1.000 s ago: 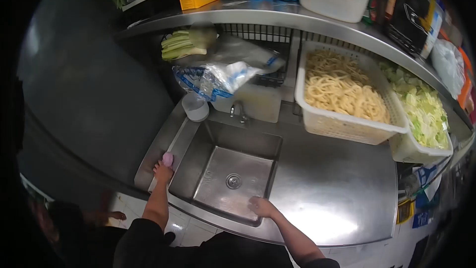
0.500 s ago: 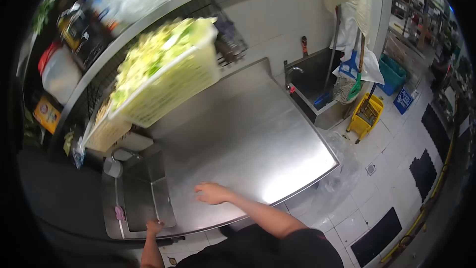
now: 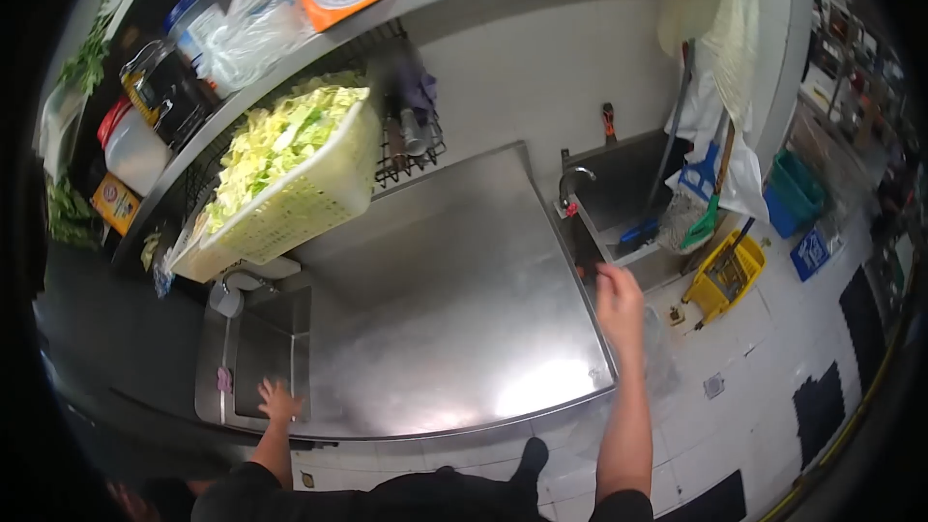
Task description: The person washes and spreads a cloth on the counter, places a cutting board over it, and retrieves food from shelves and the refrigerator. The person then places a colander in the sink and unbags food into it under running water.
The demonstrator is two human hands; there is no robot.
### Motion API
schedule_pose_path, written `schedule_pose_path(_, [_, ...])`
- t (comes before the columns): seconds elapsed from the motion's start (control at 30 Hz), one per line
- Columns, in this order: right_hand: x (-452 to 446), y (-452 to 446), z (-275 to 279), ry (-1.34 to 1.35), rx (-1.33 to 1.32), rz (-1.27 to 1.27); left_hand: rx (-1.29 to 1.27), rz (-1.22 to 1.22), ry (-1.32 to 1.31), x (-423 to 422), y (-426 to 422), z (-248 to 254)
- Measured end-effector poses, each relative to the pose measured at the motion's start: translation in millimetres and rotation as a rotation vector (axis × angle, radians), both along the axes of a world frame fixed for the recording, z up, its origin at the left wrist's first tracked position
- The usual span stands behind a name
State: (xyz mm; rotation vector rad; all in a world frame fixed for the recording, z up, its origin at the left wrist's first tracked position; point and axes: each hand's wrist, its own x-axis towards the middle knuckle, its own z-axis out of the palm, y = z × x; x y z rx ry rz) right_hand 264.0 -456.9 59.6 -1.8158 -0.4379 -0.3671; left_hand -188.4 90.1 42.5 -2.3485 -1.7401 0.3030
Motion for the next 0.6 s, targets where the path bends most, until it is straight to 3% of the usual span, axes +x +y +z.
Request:
schedule_pose_path(0.03, [6,34,51,-0.196,0.0,0.033,-0.023,0.101,-0.22,24,-13,1])
schedule_pose_path(0.07, [22,68,84,-0.354,0.048,0.097,-0.081,0.037,-0.349,46,-22,4])
schedule_pose_path(0.1, [29,101,127,-0.288,0.135,0.223,-0.13,-0.029,-0.479,63,-30,5])
schedule_pose_path(0.17, [55,166,202,-0.582,0.076,0.266,-0.068,-0.323,-0.597,96,-56,7])
schedule_pose_path(0.2, [75,199,228,-0.724,-0.025,0.232,-0.109,-0.441,-0.659,112,-74,18])
schedule_pose_path(0.27, [100,250,264,-0.715,-0.344,0.129,-0.215,-0.677,-0.819,136,-110,40])
schedule_pose_path(0.33, [128,286,269,-0.629,-0.874,-0.005,-0.288,-0.798,-0.927,152,-139,53])
schedule_pose_path(0.43, [162,307,250,-0.733,-0.931,-0.097,-0.52,-0.947,-1.006,170,-170,70])
schedule_pose_path(0.47, [161,301,254,-0.715,-0.946,-0.12,-0.627,-0.932,-1.05,180,-176,78])
schedule_pose_path(0.53, [142,293,269,-0.799,-0.66,-0.011,-0.756,-0.905,-1.099,199,-189,88])
schedule_pose_path(0.57, [137,289,271,-0.733,-0.496,0.08,-0.684,-1.031,-1.107,212,-190,97])
schedule_pose_path(0.6, [140,290,269,-0.736,-0.499,0.078,-0.601,-1.158,-1.111,227,-191,110])
